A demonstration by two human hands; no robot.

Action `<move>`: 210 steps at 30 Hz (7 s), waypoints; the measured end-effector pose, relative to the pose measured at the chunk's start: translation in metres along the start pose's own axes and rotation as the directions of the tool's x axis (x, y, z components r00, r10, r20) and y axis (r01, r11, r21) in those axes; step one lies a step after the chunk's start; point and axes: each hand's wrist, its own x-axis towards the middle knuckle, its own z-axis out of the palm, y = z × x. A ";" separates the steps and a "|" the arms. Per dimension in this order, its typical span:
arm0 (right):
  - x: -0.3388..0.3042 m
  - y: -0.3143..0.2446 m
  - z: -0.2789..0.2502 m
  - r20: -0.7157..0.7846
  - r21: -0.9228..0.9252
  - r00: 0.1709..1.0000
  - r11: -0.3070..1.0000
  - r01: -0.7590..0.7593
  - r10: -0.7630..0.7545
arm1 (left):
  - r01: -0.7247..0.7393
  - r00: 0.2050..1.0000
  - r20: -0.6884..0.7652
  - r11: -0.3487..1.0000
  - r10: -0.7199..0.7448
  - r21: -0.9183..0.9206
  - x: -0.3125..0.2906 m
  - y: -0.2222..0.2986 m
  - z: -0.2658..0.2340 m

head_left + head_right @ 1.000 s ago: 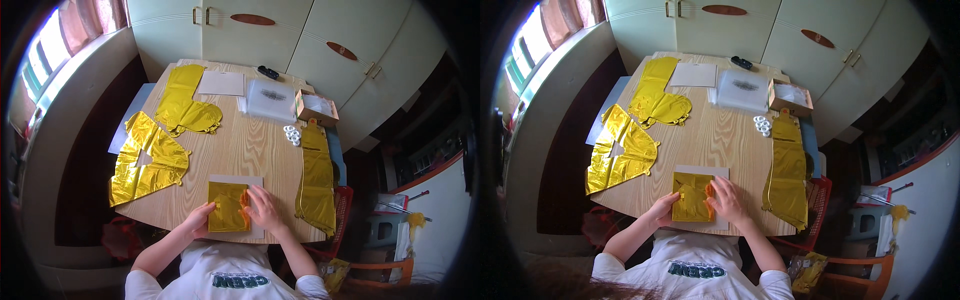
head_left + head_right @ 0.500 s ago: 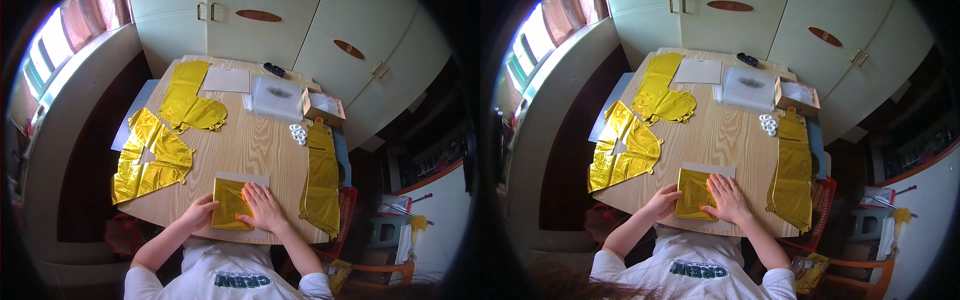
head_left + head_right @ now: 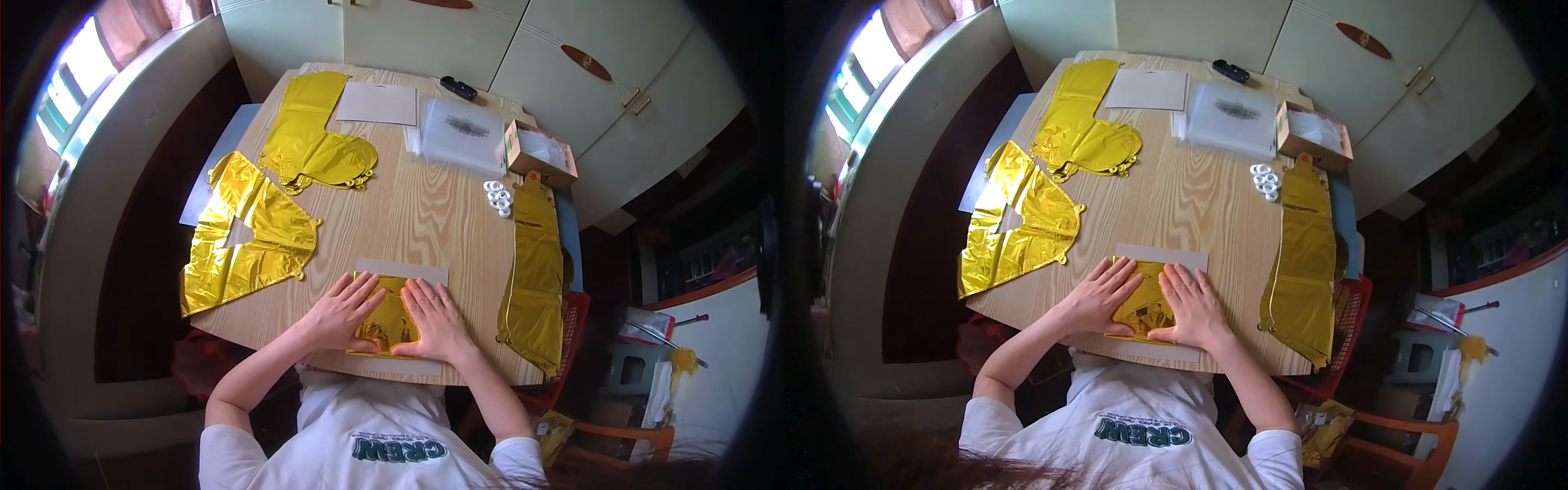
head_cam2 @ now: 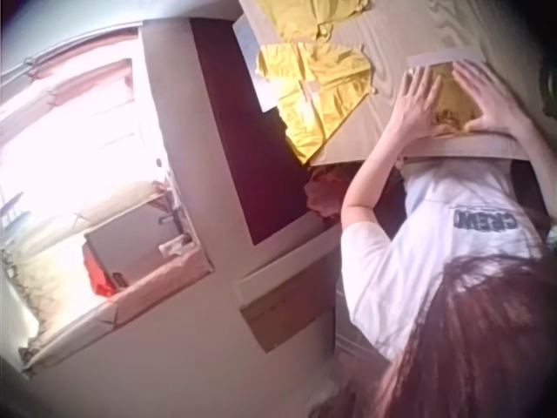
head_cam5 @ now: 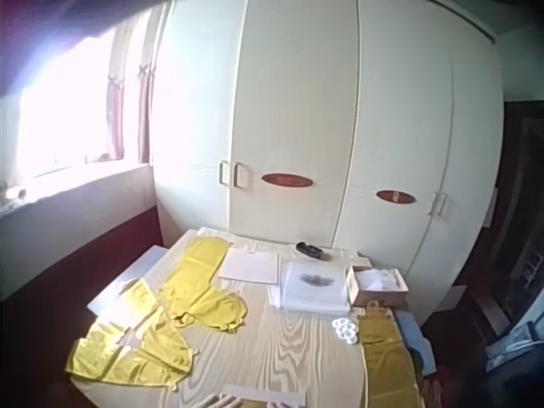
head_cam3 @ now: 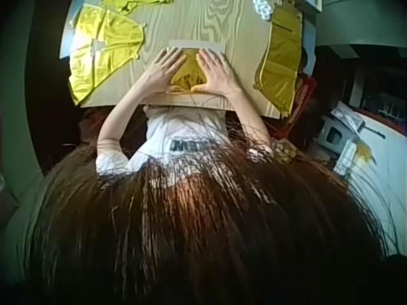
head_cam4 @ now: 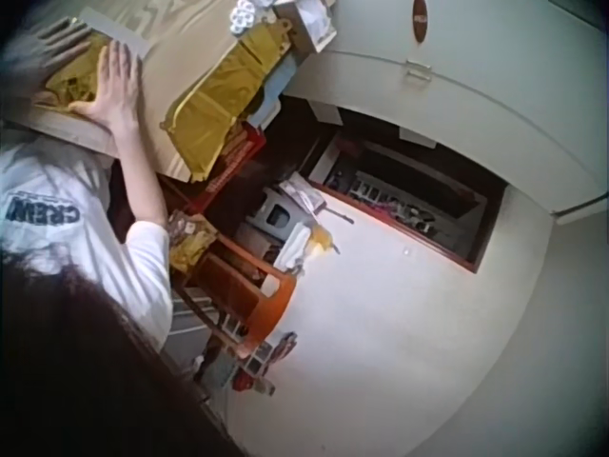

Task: Organizing and preparing gold foil sheets on cardboard backing.

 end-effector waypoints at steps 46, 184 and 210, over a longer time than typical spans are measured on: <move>0.108 -0.006 -0.012 0.231 0.377 0.786 0.798 0.471 -0.573 | 0.095 0.685 0.523 -0.650 -0.506 -0.754 -0.157 0.072 0.079; 0.049 -0.006 -0.032 -0.280 -0.114 0.960 0.993 -0.039 0.006 | -0.296 0.570 0.416 -0.650 -0.708 -0.700 -0.037 0.109 0.039; 0.088 -0.016 -0.033 -0.393 -0.097 0.916 0.994 0.042 -0.077 | -0.289 0.607 0.388 -0.647 -0.694 -0.705 -0.029 0.106 0.039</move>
